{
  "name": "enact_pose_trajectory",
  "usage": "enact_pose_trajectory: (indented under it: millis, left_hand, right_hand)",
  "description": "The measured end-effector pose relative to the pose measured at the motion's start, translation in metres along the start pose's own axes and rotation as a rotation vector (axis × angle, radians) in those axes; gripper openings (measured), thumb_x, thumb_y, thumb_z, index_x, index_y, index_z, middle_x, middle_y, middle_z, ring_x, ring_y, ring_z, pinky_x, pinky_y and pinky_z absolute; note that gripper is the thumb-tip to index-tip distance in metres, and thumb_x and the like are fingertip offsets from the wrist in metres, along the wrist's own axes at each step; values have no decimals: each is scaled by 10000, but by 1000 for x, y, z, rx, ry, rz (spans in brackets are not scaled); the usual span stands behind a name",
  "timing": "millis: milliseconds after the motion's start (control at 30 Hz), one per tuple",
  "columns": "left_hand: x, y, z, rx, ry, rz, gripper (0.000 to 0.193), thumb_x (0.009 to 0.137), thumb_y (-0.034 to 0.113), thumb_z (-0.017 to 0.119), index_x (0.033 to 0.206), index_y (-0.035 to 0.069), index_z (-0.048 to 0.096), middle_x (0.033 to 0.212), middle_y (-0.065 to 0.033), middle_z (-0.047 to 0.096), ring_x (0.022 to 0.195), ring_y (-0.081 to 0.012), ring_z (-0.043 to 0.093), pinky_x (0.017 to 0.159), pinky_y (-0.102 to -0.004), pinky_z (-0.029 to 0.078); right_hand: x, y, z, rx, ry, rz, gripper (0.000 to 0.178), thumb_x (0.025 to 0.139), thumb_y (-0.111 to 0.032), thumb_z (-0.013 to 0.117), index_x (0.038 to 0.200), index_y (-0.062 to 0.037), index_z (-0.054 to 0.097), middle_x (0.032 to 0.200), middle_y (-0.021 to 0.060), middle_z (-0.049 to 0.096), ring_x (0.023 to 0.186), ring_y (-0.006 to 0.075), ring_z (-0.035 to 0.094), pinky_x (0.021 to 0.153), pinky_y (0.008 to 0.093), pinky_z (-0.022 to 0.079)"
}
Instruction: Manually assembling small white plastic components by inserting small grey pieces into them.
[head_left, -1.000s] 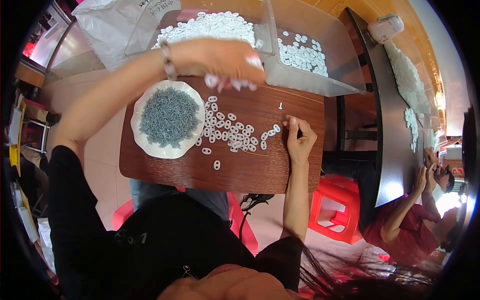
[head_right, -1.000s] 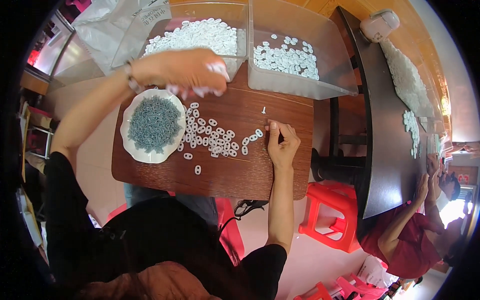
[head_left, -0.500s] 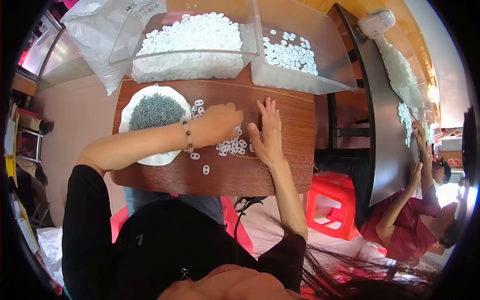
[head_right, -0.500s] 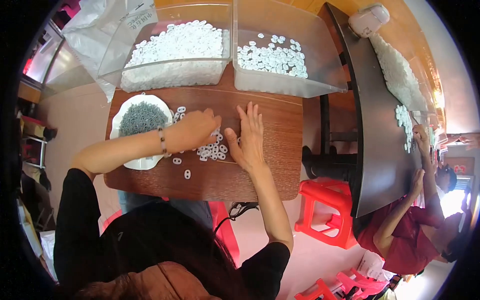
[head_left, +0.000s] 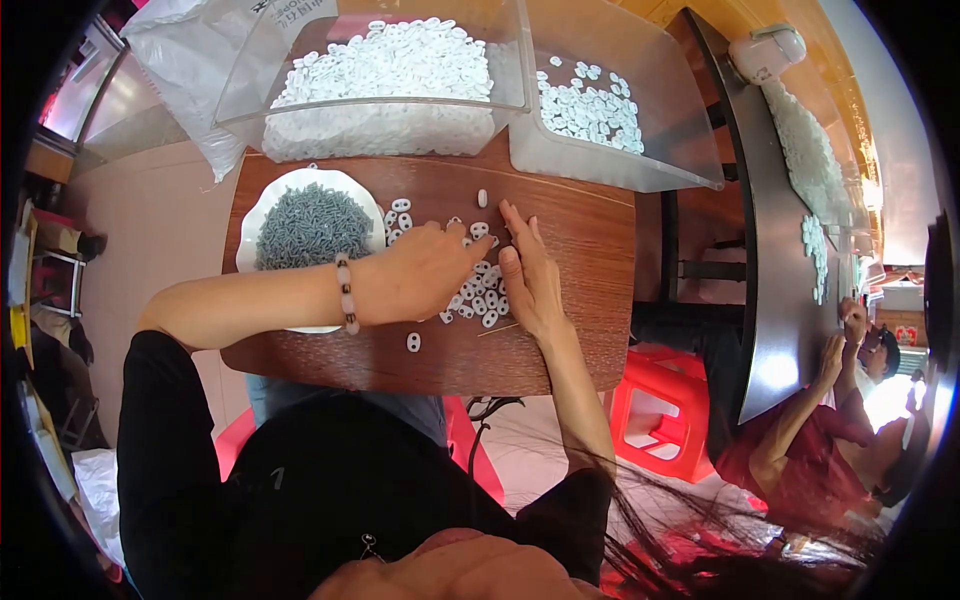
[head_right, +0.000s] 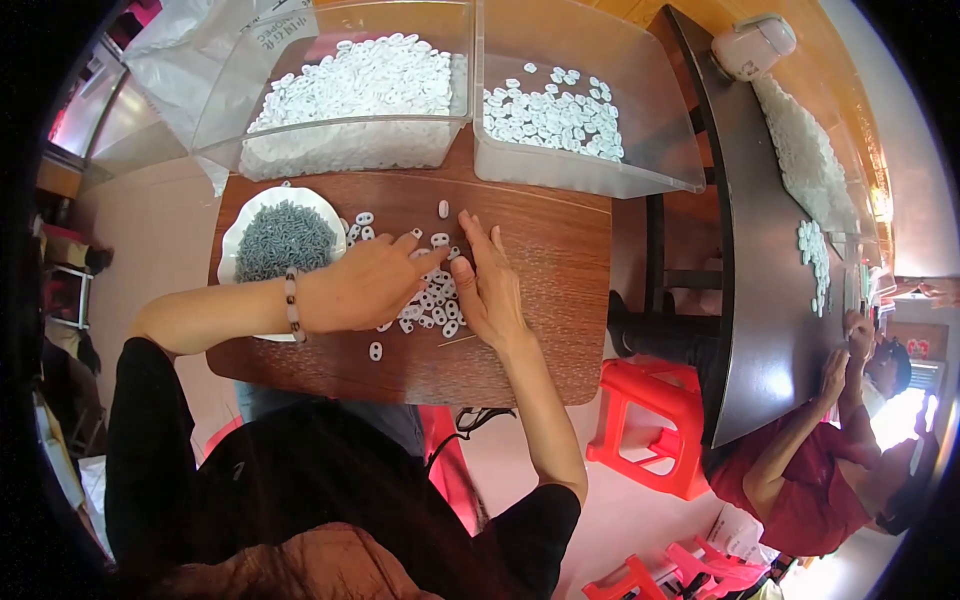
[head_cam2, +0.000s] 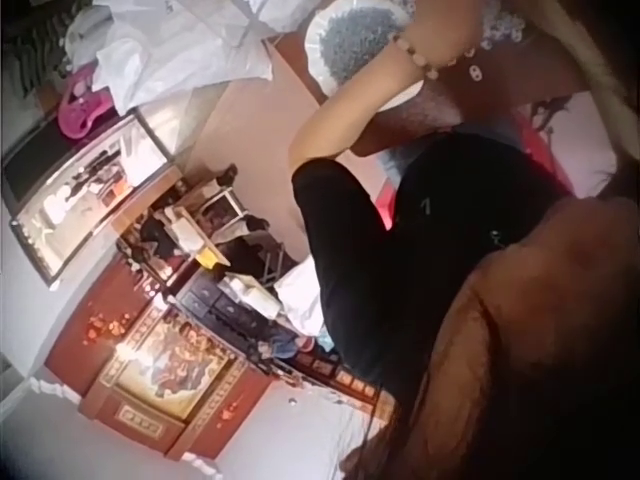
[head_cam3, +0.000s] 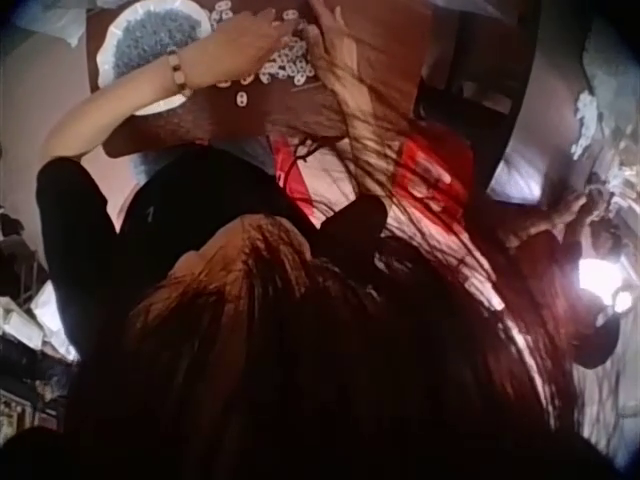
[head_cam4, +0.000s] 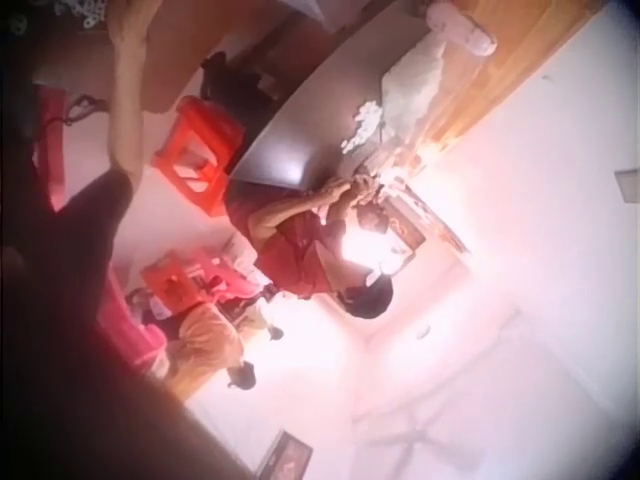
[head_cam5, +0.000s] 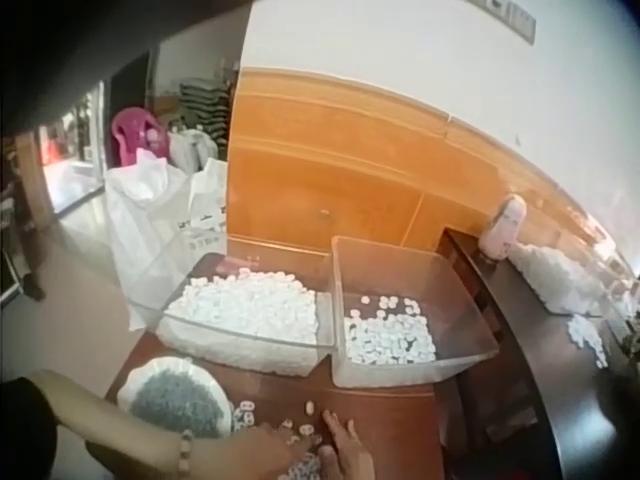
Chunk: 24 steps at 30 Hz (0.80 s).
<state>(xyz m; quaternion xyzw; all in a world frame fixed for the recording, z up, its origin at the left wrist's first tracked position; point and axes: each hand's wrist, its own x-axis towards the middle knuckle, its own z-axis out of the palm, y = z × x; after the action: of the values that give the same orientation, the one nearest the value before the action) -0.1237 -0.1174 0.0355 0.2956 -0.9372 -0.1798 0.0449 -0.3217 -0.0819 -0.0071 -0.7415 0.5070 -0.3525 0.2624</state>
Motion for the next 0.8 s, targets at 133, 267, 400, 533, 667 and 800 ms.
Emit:
enact_pose_trajectory:
  millis: [133,267,400,533,667,800]
  left_hand:
    - [3,-11,-19,-233,-171,-20,450,875,90,518,1295,-45,429,945,-227,573,843,-367,573,746,-441,467]
    - [-3,-12,-40,-357,-275,-37,483,870,50,460,1339,-43,394,993,-233,590,936,-386,557,797,-461,435]
    - [-7,-17,-42,-402,-205,-22,388,874,50,476,1251,-38,500,818,-239,605,771,-383,589,692,-437,454]
    - [-15,-25,-29,-488,89,-29,256,867,38,521,1091,-19,632,768,-221,628,662,-317,620,596,-379,454]
    - [-18,-29,-28,-552,58,-143,206,857,34,556,1027,-5,665,790,-199,650,626,-241,626,568,-355,454]
    - [-23,-35,-14,-573,174,-105,183,830,65,615,987,-1,681,754,-162,658,580,-166,586,542,-317,449]
  right_hand:
    - [-3,-4,1,192,6,104,557,1000,-366,368,1396,25,348,1401,240,410,1347,349,344,1135,422,199]
    - [-3,-3,6,535,104,212,542,1003,-351,389,1387,32,377,1394,177,445,1334,270,376,1102,363,262]
    - [-10,-1,-4,577,150,237,416,975,-162,498,1336,39,448,1339,139,504,1241,221,474,1040,316,349]
    - [-18,2,-8,400,122,258,369,946,-105,549,1289,23,510,1277,126,558,1163,204,539,987,291,401]
    - [-22,-13,-12,126,188,182,238,884,-68,614,1115,-16,638,1065,128,658,914,190,632,798,294,496]
    - [-25,-20,-6,-131,151,10,215,820,-1,648,1034,-20,667,963,115,657,794,197,607,712,298,485]
